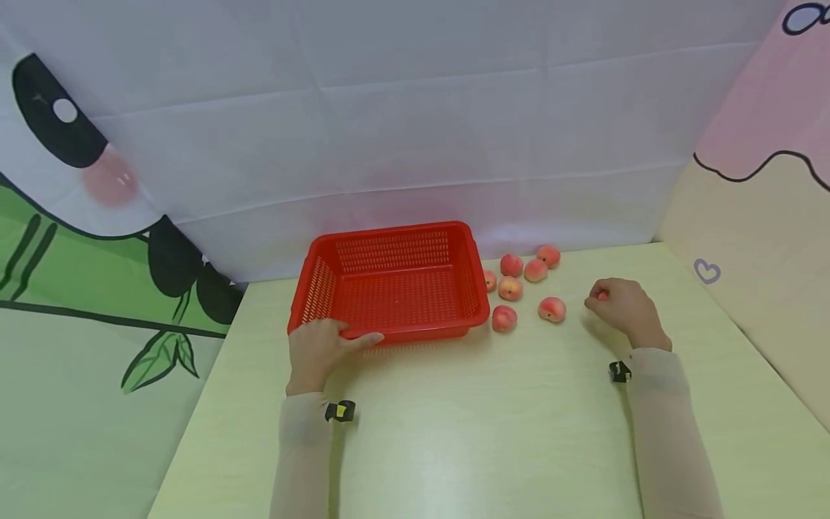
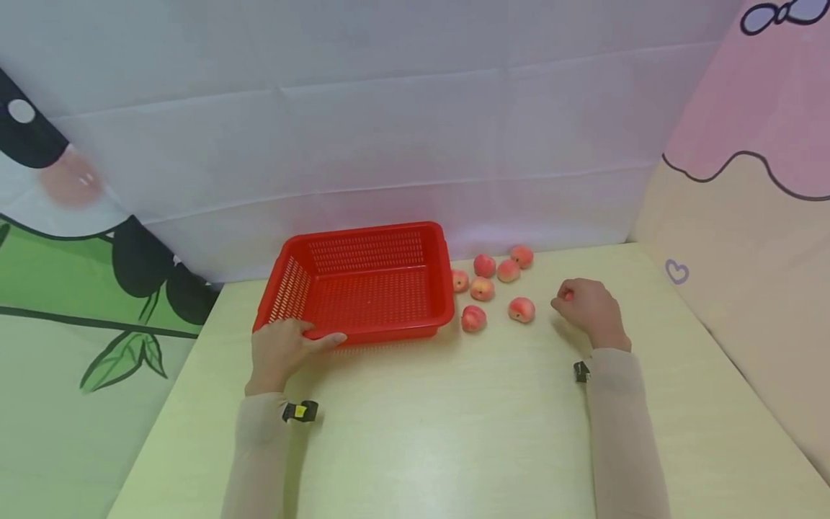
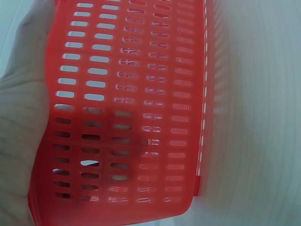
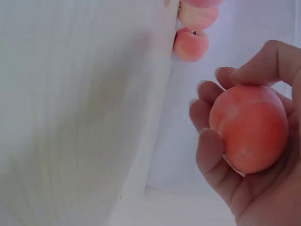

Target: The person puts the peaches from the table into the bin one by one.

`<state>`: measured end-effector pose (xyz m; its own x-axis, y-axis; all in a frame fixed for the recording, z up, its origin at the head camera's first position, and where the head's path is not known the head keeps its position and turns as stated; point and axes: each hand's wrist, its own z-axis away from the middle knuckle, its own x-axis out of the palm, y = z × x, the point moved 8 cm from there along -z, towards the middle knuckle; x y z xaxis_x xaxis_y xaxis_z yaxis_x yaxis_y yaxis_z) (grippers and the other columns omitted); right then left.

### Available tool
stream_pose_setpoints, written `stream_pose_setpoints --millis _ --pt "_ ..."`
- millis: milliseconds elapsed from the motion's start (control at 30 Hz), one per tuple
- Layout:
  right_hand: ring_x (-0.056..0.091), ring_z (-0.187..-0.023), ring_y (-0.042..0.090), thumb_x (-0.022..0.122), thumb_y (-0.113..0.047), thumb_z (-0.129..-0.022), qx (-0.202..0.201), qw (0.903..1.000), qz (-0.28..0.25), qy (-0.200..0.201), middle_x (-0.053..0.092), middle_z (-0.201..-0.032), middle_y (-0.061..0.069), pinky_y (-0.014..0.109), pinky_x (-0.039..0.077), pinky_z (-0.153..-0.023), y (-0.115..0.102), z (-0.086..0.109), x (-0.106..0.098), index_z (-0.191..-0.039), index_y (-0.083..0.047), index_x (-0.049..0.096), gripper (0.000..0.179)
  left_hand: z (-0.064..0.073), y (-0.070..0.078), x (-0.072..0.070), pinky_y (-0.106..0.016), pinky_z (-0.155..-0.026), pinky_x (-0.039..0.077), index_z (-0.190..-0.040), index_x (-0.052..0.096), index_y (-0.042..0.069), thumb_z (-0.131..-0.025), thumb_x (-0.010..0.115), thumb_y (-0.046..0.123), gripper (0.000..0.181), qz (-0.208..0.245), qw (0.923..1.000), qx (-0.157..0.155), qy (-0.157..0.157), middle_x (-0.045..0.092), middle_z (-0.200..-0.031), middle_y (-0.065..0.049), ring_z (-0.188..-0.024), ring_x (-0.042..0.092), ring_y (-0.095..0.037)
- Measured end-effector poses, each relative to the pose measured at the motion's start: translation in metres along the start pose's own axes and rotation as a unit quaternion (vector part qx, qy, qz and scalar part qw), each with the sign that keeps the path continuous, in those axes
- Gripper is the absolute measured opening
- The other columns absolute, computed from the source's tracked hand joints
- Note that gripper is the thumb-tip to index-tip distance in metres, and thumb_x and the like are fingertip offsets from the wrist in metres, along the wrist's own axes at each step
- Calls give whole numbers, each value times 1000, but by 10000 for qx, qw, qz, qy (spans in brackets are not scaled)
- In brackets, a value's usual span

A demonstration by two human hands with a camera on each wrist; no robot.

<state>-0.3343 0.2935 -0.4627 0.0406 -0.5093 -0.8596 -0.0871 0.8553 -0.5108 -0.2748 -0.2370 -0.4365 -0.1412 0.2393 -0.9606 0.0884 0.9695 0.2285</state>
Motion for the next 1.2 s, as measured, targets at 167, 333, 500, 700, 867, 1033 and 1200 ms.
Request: stream_pose_setpoints --millis 167,333,500,700,867,1033,1200 --pt "54 -69 24 64 -34 -96 58 9973 28 730 60 -69 0 36 39 -56 -9 5 -11 -83 -10 73 28 0 1 -1 -32 -57 32 -54 51 16 -85 74 77 72 6 10000 10 34 41 -50 1 -53 41 -15" --pt "43 -57 19 62 -32 -99 -154 9887 -254 1468 43 -52 -7 34 31 -51 -26 12 -25 -74 -7 72 37 1 0 -3 -32 -56 33 -54 50 17 -85 73 78 73 -27 9999 33 123 41 -49 2 -51 41 -14" --pt "40 -55 17 63 -32 -100 -322 9858 -330 1616 40 -50 -10 32 28 -49 -48 17 -33 -71 -9 72 38 2 -1 -3 -32 -56 32 -54 49 16 -83 72 80 74 10 9999 -27 118 40 -49 2 -52 40 -14" --pt "39 -54 17 64 -31 -99 -563 9828 -237 1743 39 -49 -10 32 28 -49 -77 26 -42 -70 -9 72 36 1 0 -3 -32 -57 33 -54 48 16 -83 73 80 75 66 9999 -48 137 40 -49 2 -51 40 -14" --pt "42 -53 17 66 -26 -97 -906 9756 -183 1992 41 -49 -10 33 30 -49 -104 33 -50 -67 -12 70 33 2 0 -2 -32 -57 32 -54 48 16 -83 75 79 74 144 9997 -69 159 40 -50 1 -52 40 -14" --pt "39 -53 15 68 -20 -94 -1362 9668 -63 2160 37 -50 -12 32 28 -49 -134 38 -56 -63 -14 67 32 3 0 -2 -32 -56 31 -54 48 17 -82 74 79 74 161 9997 -52 178 38 -49 3 -51 39 -13" --pt "31 -52 11 71 -15 -91 -2044 9485 138 2418 34 -52 -11 31 22 -49 -166 45 -63 -57 -18 56 37 3 1 -5 -32 -55 30 -54 46 17 -83 74 80 75 66 9996 38 268 35 -49 4 -51 36 -12"
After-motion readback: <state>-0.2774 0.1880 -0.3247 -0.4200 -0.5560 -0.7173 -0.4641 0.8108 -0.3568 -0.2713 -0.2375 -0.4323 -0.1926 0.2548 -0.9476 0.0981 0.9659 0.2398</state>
